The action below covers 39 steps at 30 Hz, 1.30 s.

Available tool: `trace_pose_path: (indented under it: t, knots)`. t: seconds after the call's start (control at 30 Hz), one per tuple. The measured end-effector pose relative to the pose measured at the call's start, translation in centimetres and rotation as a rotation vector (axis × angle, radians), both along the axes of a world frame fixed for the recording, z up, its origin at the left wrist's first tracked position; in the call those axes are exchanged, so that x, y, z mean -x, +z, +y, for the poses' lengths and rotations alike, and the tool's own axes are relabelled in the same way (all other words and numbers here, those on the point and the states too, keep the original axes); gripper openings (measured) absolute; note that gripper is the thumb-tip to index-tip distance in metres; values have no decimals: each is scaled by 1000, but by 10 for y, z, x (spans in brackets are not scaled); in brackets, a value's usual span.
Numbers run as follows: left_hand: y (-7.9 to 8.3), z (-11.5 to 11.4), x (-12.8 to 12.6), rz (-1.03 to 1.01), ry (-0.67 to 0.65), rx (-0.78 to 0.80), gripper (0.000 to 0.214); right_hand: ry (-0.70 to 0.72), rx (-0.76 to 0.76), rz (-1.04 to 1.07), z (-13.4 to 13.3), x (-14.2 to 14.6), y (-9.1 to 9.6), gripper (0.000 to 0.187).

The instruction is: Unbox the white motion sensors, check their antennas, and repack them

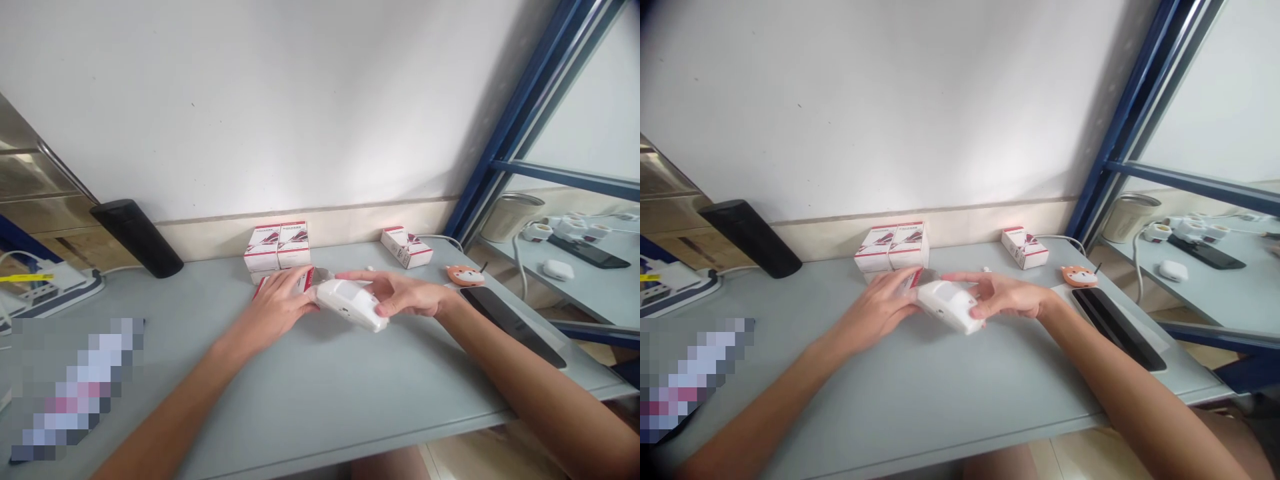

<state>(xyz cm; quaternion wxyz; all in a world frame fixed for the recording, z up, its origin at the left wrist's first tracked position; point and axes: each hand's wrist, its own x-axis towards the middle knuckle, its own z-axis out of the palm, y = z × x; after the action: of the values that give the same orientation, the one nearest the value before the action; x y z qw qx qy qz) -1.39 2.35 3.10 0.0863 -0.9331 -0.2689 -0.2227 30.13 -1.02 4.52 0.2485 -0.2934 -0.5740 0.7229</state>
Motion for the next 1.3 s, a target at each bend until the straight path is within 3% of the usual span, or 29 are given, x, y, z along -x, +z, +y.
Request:
trace_pose_path:
  t: [0.2, 0.33, 0.43, 0.53, 0.67, 0.87, 1.03, 1.13, 1.3]
  knots:
    - [-2, -5, -7, -46, 29, -95, 13, -349, -180, -136, -5, 14, 4, 98]
    - [-5, -17, -17, -74, 35, -158, 11, -595, -311, -140, -9, 42, -11, 101]
    - [-6, -29, -25, -90, 27, -137, 9, -820, -412, -157, -13, 58, -21, 101]
    - [-9, -37, -33, -146, 51, -105, 7, -947, -494, -126, -17, 69, -28, 99]
    - [-13, -41, -38, -276, 89, -92, 10, -992, -569, -28, -23, 77, -32, 93]
    - [-14, -43, -37, -300, -11, -55, 25, -985, -625, 59, -24, 74, -29, 93]
    - [-7, -42, -38, -304, 17, -210, 43, -893, -687, 0, -25, 71, -21, 89]
    - [-5, -39, -38, -324, 45, -290, 43, -828, -744, 3, -27, 70, -18, 84]
    - [-9, -38, -38, -357, 55, -281, 54, -884, -872, -9, -31, 71, -17, 73]
